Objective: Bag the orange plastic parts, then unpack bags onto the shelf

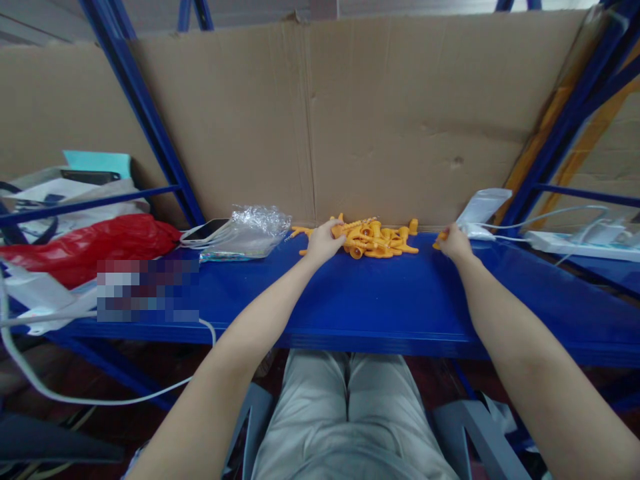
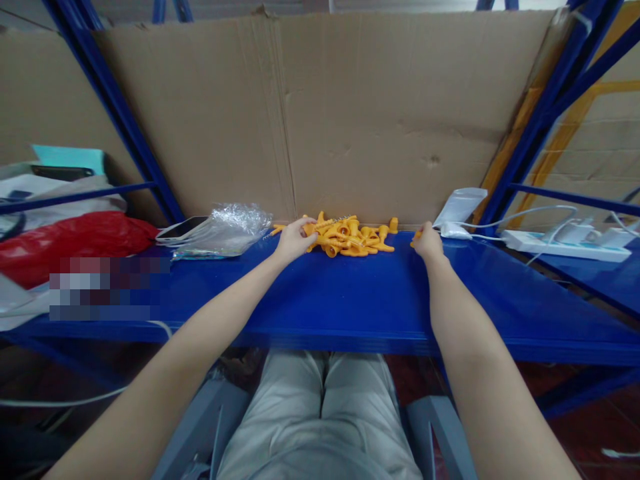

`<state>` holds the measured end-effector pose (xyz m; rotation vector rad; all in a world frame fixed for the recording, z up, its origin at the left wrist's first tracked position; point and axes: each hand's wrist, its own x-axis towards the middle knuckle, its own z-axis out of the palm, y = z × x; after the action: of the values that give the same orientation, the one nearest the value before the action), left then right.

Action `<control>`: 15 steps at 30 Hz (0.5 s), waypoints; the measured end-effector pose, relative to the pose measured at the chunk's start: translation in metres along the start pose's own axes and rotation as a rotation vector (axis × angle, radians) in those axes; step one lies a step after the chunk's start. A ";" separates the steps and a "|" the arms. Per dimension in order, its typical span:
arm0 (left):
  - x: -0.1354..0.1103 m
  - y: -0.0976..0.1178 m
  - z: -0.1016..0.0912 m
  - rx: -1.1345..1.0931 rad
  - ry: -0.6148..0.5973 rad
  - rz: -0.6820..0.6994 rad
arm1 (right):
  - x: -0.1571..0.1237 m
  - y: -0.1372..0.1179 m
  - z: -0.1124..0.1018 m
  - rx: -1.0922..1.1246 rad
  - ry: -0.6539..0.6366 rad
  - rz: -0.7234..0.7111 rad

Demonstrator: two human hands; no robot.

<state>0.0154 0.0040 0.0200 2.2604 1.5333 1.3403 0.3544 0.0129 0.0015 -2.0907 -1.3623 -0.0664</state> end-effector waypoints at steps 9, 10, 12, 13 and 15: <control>0.000 0.001 0.000 -0.016 -0.006 0.005 | -0.006 -0.005 -0.003 -0.122 -0.106 0.000; 0.000 0.001 0.000 -0.015 -0.008 0.003 | -0.007 -0.006 -0.004 -0.144 -0.122 0.007; 0.000 0.002 0.000 -0.012 -0.016 -0.003 | -0.009 -0.009 -0.005 -0.170 -0.156 0.020; 0.000 0.002 0.000 -0.012 -0.020 -0.005 | -0.010 -0.009 -0.004 -0.169 -0.170 0.030; 0.000 0.003 0.000 -0.012 -0.021 -0.010 | -0.011 -0.010 -0.003 -0.146 -0.188 0.049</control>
<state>0.0172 0.0027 0.0216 2.2493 1.5240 1.3155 0.3415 0.0056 0.0049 -2.2990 -1.4530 0.0542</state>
